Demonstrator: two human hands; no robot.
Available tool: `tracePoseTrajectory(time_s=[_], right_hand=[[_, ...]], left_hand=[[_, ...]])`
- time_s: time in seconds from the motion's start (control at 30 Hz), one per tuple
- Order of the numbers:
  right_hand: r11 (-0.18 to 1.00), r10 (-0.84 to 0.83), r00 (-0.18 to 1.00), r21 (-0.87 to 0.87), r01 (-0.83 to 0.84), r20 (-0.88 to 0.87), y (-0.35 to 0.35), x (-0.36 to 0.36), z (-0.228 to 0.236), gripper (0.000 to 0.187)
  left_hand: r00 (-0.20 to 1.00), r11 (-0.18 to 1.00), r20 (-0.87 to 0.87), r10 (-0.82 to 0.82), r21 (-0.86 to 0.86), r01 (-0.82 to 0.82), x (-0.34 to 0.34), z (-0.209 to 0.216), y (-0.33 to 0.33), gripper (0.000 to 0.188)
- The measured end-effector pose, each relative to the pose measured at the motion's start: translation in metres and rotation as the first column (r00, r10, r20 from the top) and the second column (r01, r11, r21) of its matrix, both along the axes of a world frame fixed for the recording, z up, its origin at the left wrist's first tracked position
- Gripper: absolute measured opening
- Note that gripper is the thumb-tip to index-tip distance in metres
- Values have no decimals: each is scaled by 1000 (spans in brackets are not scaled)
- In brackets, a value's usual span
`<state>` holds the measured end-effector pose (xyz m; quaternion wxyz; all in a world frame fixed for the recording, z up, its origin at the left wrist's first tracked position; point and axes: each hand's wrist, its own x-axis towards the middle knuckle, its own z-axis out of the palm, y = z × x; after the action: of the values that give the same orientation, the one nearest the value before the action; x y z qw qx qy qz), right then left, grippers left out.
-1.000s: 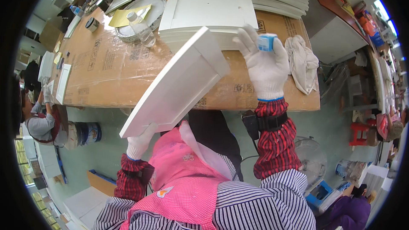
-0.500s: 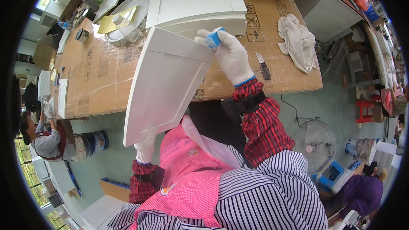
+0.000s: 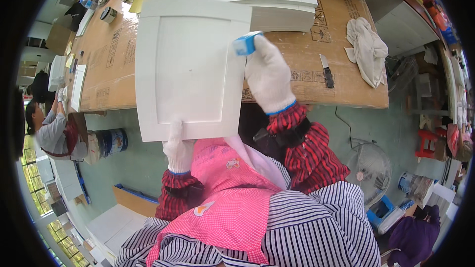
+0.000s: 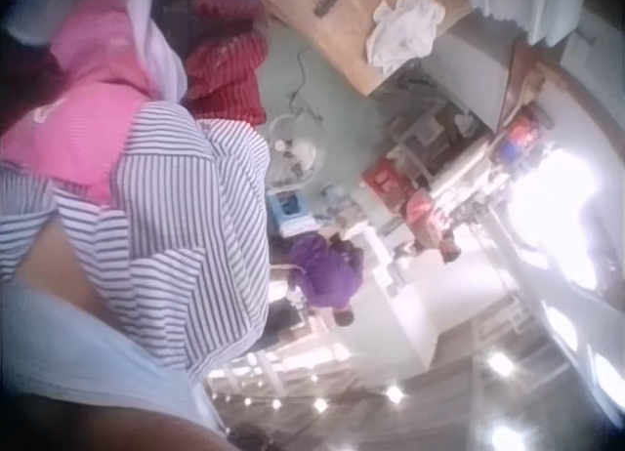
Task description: Finishing and sanding the edges and surface of a white-painted cabinet door panel.
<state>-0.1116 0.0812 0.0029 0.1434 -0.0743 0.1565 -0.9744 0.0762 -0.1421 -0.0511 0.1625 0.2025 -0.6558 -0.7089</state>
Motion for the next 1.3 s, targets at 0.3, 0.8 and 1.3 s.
tracePoseTrajectory(time_s=[0.3,0.8,1.3], right_hand=[[661,588,784,441,-608,199,-24,124,37,81],[960,214,944,-231,-156,253,-46,89,23,35],[924,278,950,229,-305,146,-32,21,11,41]], left_hand=[[943,938,-225,245,300,-172,-55,55,-27,35],[996,983,-61,62,175,-51,-22,67,40,35],[996,993,-47,72,-86,-76,-3,65,-23,54]])
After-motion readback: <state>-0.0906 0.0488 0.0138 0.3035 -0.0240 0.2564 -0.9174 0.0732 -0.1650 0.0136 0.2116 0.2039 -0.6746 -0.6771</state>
